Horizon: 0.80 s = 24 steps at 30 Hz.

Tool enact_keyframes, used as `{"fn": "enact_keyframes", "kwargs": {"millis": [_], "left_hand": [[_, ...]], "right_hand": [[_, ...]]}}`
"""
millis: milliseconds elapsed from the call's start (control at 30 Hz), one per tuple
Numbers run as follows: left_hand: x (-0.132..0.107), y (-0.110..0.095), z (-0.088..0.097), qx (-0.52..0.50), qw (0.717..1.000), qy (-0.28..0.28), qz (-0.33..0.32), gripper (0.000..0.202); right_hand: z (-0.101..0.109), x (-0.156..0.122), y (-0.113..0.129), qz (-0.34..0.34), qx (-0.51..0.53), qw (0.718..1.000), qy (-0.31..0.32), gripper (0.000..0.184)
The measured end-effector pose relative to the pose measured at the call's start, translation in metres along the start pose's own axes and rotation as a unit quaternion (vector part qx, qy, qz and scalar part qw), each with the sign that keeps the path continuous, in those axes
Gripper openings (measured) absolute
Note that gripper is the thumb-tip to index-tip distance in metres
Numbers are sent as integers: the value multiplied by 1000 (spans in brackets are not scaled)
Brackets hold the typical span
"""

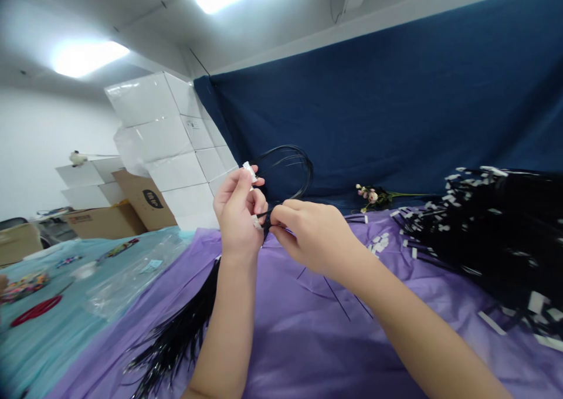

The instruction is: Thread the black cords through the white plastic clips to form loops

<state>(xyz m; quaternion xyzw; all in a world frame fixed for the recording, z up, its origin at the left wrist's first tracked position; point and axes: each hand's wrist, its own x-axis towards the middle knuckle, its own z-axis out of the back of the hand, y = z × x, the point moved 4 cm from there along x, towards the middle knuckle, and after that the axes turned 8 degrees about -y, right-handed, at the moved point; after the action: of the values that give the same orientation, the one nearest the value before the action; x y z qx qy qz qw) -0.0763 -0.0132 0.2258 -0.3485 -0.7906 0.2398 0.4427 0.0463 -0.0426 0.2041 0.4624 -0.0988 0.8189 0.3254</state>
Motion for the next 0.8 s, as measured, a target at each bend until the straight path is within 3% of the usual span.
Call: {"fn": "enact_keyframes", "kwargs": {"millis": [333, 800], "left_hand": [[2, -1, 3, -4, 1000, -10, -16, 19], [13, -8, 15, -19, 998, -60, -30, 21]], "right_hand": [[0, 0, -1, -16, 6, 1000, 9, 6], [10, -3, -21, -101, 63, 987, 107, 10]]}}
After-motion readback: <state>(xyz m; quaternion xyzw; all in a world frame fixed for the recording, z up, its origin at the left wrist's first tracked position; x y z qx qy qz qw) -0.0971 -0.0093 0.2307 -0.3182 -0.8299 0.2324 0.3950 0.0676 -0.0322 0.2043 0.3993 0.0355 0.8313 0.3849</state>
